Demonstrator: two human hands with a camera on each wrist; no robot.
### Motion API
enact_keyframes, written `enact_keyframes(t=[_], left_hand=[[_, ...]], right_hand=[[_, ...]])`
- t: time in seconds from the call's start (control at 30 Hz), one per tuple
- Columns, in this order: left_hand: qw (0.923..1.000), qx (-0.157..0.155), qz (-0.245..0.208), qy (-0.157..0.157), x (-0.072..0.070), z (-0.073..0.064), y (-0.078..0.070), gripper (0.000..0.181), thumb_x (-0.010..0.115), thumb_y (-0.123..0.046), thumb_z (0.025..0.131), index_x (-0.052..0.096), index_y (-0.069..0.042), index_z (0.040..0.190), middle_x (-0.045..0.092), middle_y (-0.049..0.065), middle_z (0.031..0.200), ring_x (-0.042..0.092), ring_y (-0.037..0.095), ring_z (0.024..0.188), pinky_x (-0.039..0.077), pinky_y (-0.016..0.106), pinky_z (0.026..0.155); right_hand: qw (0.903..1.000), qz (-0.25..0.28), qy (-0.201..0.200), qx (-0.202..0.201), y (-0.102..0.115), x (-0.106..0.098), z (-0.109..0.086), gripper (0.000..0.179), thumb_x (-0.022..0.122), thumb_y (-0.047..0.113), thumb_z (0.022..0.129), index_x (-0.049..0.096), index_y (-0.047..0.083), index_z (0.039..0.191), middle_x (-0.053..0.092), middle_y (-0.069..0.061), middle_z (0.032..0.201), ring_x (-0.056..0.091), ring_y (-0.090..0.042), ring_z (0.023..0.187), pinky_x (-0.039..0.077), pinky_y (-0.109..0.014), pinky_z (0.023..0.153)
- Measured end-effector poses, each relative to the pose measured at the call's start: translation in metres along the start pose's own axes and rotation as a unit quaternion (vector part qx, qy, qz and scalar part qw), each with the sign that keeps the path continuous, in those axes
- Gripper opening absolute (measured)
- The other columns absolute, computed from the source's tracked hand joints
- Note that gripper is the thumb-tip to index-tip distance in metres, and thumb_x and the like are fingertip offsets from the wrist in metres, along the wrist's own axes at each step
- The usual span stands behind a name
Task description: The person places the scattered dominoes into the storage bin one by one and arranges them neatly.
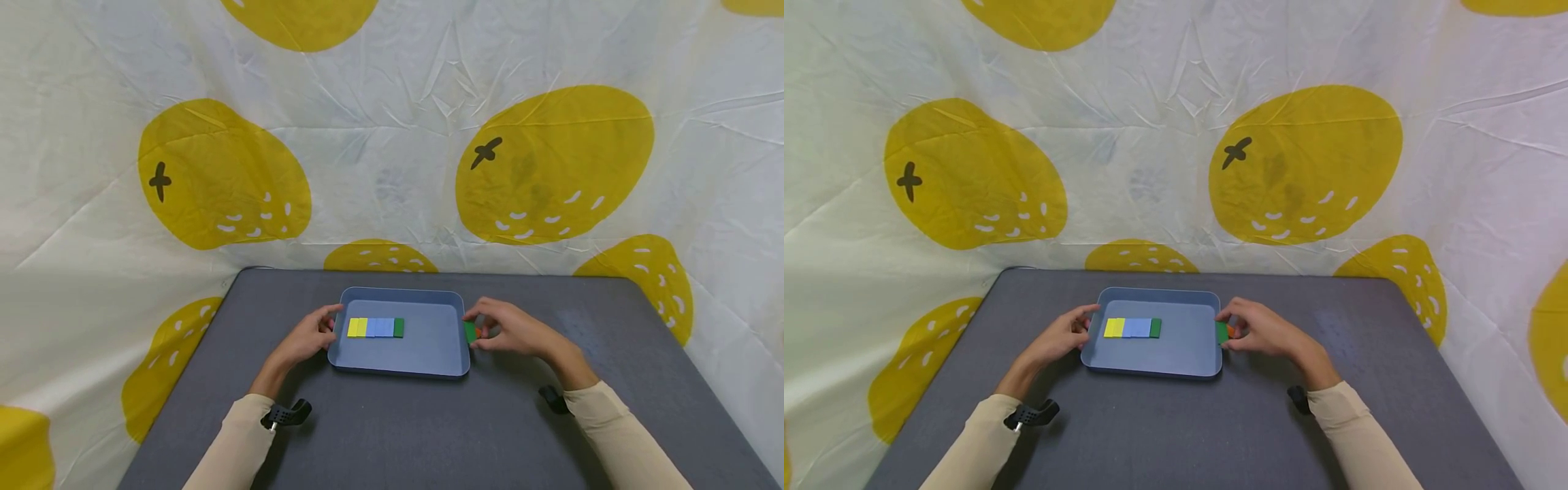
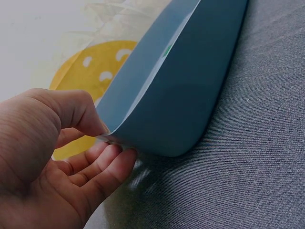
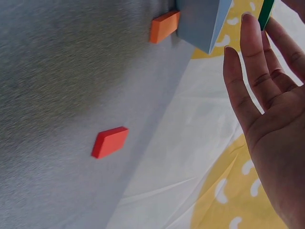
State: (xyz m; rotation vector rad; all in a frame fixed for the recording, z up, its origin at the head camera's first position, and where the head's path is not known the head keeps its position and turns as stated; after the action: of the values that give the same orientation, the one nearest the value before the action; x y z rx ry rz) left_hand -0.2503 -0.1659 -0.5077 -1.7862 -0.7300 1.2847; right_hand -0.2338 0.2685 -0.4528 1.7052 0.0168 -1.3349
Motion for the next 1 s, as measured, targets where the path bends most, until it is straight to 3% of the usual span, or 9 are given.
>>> enact_keyframes(t=[0.47,0.73,1.0], left_hand=[[0.9997,0.020,-0.008,0.015,-0.001,0.001,0.002,0.066,0.058,0.004,0.088,0.044,-0.004,0.152,0.051,0.018,0.106,0.052,0.023,0.081,0.051,0.034,0.064],[0.9998,0.015,-0.010,0.012,0.000,0.000,0.000,0.067,0.058,0.003,0.086,0.044,-0.005,0.152,0.051,0.015,0.104,0.052,0.023,0.081,0.052,0.034,0.065],[0.9996,0.018,-0.014,0.015,-0.001,-0.001,-0.001,0.067,0.057,0.003,0.088,0.043,-0.005,0.153,0.051,0.015,0.104,0.052,0.023,0.082,0.052,0.037,0.066]], right_hand=[[0.9997,0.017,0.000,-0.017,0.014,-0.005,0.020,0.042,0.079,0.024,0.088,0.065,0.014,0.126,0.060,0.001,0.109,0.065,-0.013,0.086,0.057,-0.044,0.081],[0.9997,0.012,0.002,-0.022,0.017,-0.003,0.032,0.043,0.081,0.027,0.087,0.066,0.015,0.125,0.061,0.003,0.107,0.062,-0.008,0.080,0.057,-0.039,0.082],[0.9986,0.048,0.019,-0.002,0.023,-0.002,0.045,0.041,0.082,0.024,0.086,0.066,0.016,0.123,0.060,0.000,0.110,0.062,-0.014,0.076,0.055,-0.033,0.057]])
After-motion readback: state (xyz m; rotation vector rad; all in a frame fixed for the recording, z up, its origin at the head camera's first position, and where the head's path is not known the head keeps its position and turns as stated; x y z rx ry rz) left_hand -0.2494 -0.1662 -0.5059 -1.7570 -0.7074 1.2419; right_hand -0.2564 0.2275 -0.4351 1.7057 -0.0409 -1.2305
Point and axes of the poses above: each hand's wrist, its own z-axis towards the middle knuckle, its own x-axis out of the palm, y = z × x, the point moved 1 cm from there along z, towards the middle knuckle
